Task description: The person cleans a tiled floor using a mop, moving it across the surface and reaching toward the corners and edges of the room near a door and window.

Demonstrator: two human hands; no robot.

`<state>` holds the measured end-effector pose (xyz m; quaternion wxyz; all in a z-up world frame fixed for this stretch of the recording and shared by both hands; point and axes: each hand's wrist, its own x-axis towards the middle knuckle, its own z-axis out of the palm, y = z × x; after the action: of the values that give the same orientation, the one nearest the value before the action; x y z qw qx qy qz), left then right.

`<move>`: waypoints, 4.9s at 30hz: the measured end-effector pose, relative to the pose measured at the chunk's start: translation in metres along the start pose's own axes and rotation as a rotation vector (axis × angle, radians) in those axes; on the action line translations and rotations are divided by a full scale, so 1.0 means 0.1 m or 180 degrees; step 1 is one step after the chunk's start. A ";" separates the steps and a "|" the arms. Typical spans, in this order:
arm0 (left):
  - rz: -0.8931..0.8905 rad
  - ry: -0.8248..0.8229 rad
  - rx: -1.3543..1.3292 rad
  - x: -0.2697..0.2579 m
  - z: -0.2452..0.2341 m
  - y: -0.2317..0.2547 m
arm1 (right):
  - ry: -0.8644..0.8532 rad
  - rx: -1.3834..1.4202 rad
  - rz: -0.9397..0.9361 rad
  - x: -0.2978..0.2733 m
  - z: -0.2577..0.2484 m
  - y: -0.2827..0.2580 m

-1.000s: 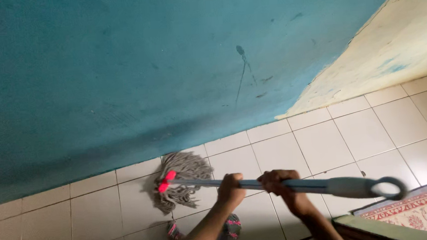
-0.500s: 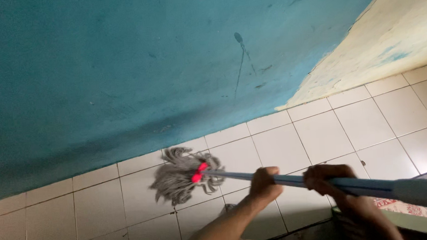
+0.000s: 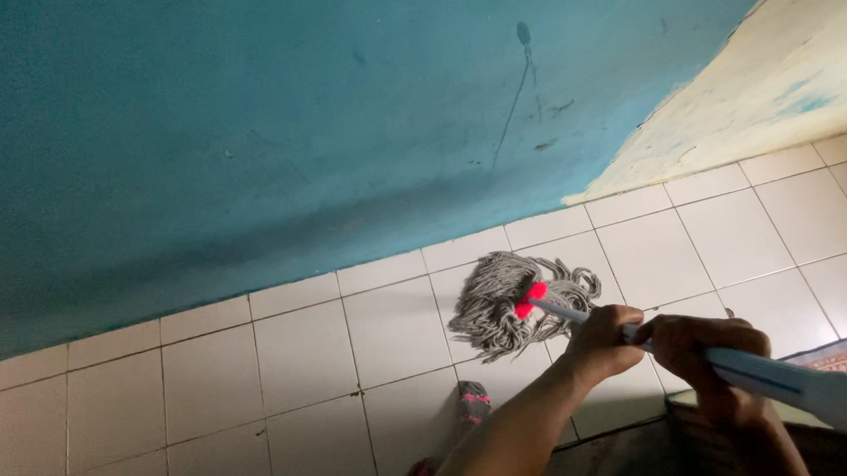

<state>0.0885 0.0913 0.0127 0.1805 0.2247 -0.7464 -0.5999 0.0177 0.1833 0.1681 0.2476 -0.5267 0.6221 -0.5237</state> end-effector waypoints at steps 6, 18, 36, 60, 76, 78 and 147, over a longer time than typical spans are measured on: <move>-0.0263 0.0377 0.0467 -0.96 -0.21 0.10 | -0.0287 0.1256 -0.0515 -0.44 0.31 0.02; -0.0728 0.0958 0.1263 -3.02 -1.12 -1.71 | -0.0866 0.1220 0.1048 -1.49 2.12 0.52; 0.0294 0.0453 -0.0070 -1.55 0.22 -0.30 | -0.0611 -0.0922 0.0876 -1.22 0.60 -0.58; -0.1158 0.0861 0.2048 -2.40 -0.99 -1.95 | -0.0922 0.1753 0.0049 -1.59 2.04 1.08; 0.0412 0.0870 0.0847 -1.31 0.98 -0.36 | -0.0551 -0.0615 -0.0456 -1.53 -0.37 -0.28; 0.0401 0.0673 0.0229 -1.21 1.19 -0.16 | -0.0344 -0.1593 -0.1760 -1.52 -0.43 -0.45; -0.1169 -0.0139 0.1302 -2.80 1.41 -0.91 | -0.0726 0.2547 0.0070 -2.97 -0.04 1.19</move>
<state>0.2570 0.3447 -0.1063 0.0036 0.3750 -0.8025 -0.4641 0.0626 0.4446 -0.0118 0.5055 -0.4369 0.3437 -0.6599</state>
